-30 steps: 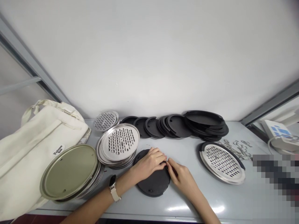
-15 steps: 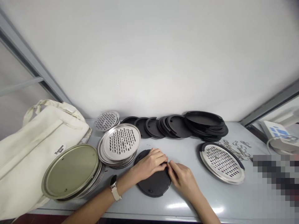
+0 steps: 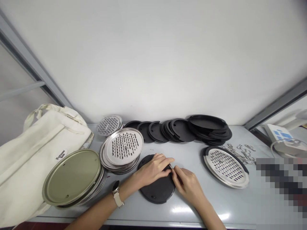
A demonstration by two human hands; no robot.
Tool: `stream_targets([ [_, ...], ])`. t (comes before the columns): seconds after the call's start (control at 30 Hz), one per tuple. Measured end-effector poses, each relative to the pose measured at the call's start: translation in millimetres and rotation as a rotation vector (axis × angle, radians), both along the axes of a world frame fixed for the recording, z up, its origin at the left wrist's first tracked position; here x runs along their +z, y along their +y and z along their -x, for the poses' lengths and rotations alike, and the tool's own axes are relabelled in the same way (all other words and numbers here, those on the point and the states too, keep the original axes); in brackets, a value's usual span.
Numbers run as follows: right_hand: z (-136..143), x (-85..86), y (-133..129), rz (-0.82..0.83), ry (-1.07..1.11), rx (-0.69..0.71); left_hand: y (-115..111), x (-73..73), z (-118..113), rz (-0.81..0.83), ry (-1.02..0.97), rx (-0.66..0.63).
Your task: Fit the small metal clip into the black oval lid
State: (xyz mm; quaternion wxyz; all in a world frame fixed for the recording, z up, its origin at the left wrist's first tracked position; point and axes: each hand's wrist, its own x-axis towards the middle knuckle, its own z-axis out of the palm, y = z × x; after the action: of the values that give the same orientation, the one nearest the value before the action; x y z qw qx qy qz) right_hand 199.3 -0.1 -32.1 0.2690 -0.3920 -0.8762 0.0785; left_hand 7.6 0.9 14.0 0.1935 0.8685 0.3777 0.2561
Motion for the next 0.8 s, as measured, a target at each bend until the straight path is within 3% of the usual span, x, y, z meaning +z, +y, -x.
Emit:
stream_targets([
  [0.23, 1.4, 3.5, -1.0, 0.164, 0.005, -0.014, 0.4, -3.3, -0.8, -0.011, -0.002, 0.010],
  [0.57, 2.4, 8.5, -1.3, 0.178, 0.009, -0.017, 2.1, -8.3, 0.0, -0.028, -0.005, 0.005],
  [0.8, 1.1, 3.0, -0.4, 0.102, 0.016, -0.013, 1.5, -6.9, -0.2, -0.034, 0.001, 0.005],
])
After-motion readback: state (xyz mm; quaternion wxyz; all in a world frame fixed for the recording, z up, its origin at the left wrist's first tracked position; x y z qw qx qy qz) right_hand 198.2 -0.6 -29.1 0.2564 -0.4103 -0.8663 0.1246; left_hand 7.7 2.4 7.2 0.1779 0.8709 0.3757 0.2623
